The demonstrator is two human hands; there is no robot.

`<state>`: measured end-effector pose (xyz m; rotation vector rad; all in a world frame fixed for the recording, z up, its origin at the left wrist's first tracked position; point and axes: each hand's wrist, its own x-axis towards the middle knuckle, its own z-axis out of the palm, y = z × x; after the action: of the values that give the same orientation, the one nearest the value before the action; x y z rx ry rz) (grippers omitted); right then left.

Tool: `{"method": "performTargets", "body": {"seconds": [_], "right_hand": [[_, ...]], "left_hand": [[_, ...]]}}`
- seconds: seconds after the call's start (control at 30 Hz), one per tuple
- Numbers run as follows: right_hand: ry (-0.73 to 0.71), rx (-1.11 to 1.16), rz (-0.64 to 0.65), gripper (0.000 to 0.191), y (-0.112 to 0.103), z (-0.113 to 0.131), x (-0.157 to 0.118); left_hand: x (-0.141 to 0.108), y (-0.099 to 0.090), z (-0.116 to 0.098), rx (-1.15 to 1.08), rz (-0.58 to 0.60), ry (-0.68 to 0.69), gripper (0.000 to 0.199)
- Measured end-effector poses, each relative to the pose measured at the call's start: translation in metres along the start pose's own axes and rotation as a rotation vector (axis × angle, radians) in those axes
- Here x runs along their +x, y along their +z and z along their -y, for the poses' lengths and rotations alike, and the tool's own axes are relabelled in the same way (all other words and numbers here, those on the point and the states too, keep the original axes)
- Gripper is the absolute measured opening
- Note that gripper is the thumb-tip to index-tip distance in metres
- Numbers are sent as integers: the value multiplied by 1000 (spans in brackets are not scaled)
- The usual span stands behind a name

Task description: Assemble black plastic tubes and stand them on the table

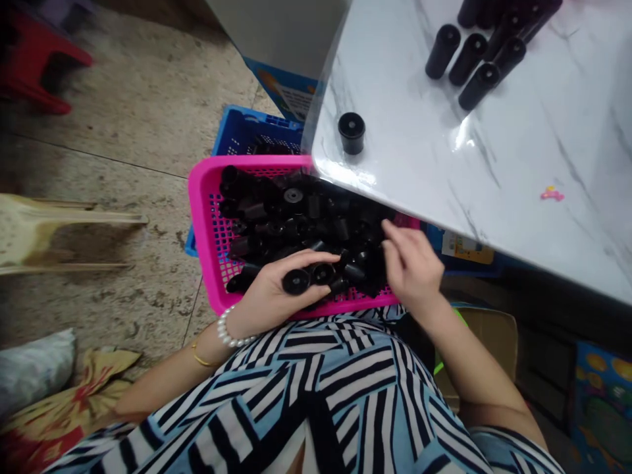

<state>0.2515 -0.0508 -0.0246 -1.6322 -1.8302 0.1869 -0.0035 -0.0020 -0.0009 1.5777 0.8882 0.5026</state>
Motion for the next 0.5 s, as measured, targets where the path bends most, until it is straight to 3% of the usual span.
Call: {"method": "performTargets", "body": {"seconds": [0.07, 0.13, 0.2, 0.27, 0.33, 0.4, 0.5], "right_hand": [[70, -274, 135, 36, -3, -14, 5], [80, -520, 435, 43, 1, -18, 15], [103, -686, 687, 54, 9, -15, 29], [115, -764, 820, 59, 16, -12, 43], [103, -781, 873, 60, 19, -12, 51], [92, -758, 841, 59, 15, -15, 50], [56, -616, 628, 53, -7, -15, 35]], "left_hand": [[3, 1, 0, 13, 14, 15, 37], [6, 4, 0, 17, 36, 28, 37], [8, 7, 1, 23, 47, 40, 36], [9, 8, 2, 24, 51, 53, 35], [8, 8, 3, 16, 43, 60, 35], [7, 7, 5, 0, 30, 52, 35], [4, 6, 7, -13, 18, 36, 36]]}}
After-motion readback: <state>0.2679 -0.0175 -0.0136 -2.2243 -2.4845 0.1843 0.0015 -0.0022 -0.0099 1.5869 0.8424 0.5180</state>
